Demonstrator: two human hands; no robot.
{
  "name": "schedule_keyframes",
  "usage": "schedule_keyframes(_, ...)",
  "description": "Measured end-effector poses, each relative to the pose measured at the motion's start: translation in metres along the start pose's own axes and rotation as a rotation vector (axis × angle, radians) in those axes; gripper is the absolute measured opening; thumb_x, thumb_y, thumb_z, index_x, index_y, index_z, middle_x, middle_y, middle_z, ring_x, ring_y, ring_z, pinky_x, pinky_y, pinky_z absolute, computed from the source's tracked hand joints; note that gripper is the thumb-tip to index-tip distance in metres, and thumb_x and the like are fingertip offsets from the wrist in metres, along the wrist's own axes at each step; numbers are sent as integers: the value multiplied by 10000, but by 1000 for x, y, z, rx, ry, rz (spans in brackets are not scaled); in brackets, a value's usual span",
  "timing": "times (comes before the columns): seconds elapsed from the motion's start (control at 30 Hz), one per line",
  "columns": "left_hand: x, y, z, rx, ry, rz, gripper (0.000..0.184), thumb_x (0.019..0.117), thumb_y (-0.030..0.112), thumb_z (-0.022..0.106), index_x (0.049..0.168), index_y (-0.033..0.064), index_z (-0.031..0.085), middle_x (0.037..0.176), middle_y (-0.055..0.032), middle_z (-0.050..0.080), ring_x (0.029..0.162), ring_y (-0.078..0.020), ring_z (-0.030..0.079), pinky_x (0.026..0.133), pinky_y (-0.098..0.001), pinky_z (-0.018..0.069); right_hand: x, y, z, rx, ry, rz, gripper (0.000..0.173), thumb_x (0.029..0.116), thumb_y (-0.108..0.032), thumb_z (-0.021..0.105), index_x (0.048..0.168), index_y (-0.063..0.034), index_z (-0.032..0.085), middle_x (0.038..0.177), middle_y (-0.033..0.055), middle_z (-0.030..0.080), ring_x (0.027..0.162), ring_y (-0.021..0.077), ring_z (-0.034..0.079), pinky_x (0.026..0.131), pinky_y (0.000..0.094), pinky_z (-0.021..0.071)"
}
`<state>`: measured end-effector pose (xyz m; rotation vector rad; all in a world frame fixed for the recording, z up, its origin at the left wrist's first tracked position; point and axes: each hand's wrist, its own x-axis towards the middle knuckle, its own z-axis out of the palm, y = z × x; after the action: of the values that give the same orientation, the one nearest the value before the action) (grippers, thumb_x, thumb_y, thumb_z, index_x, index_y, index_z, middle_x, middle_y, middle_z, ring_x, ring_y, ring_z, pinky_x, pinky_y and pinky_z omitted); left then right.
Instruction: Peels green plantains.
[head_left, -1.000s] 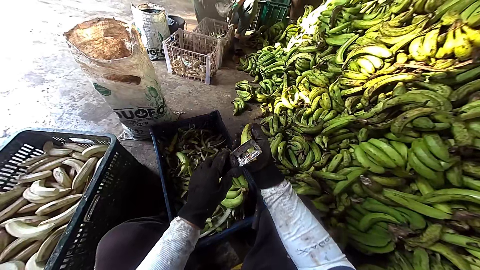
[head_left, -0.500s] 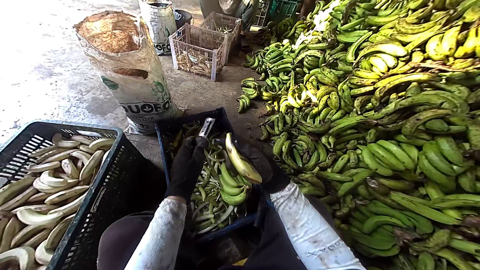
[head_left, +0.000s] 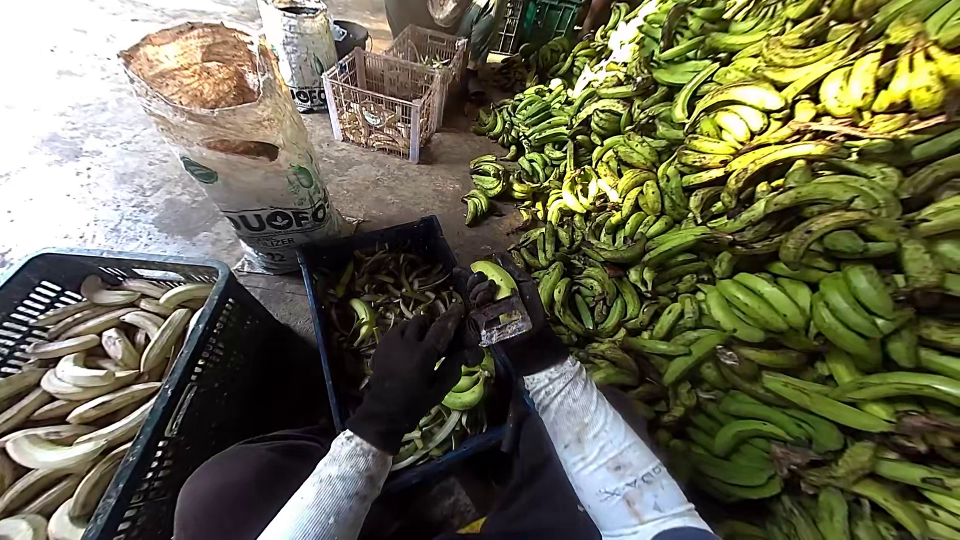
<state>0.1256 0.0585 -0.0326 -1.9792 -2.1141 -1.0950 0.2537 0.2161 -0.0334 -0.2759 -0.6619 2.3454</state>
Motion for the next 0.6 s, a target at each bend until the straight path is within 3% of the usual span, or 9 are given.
schedule_keyframes(0.1,2,2,1,17,-42,-80,512,962,420,568,1391,151,644,1063,-194,707,909,-392,698,752,-557,560,-1,0,1,-153,27,41,407,1057,-443,359,1064,-152,643,801,10,650,656,102,641,583,269,564)
schedule_keyframes(0.2,8,-8,2,-81,-140,-269,533,1010,466,500,1448,176,588,1161,-164,698,999,-349,692,841,-555,562,-3,6,2,-285,-14,54,329,1047,-362,406,1052,-168,671,828,1,681,698,80,659,608,256,574)
schedule_keyframes(0.3,14,-17,-3,-269,-193,-496,552,1026,515,504,1466,185,551,1223,-126,673,1051,-278,677,919,-539,544,-7,9,9,-504,-61,40,327,1089,-328,370,1085,-169,656,815,-22,651,676,43,618,596,216,550)
schedule_keyframes(0.37,18,-22,-8,-389,-153,-632,481,1033,482,526,1419,198,574,1125,-90,696,976,-238,676,875,-527,543,-8,8,19,-553,-80,164,344,1073,-349,371,1044,-149,649,748,-4,636,601,55,613,538,220,548)
schedule_keyframes(0.43,20,-30,-13,-457,-136,-762,447,1057,479,501,1404,206,576,1026,-97,701,900,-236,672,830,-514,543,-9,8,24,-544,-107,278,357,1037,-352,389,1091,-108,643,717,36,631,559,88,610,513,238,547)
schedule_keyframes(0.5,20,-38,-17,-497,-107,-840,439,1063,497,480,1388,220,580,1007,-85,689,841,-213,652,783,-471,540,-6,7,21,-503,-128,294,417,1009,-327,385,1259,-91,620,765,69,647,572,123,614,540,267,556)
schedule_keyframes(0.6,18,-39,-22,-553,-75,-843,433,1049,517,500,1377,247,586,984,-56,679,802,-181,634,739,-431,533,1,4,9,-399,-42,247,407,1018,-388,371,1250,-153,608,846,80,691,591,138,638,530,291,565)
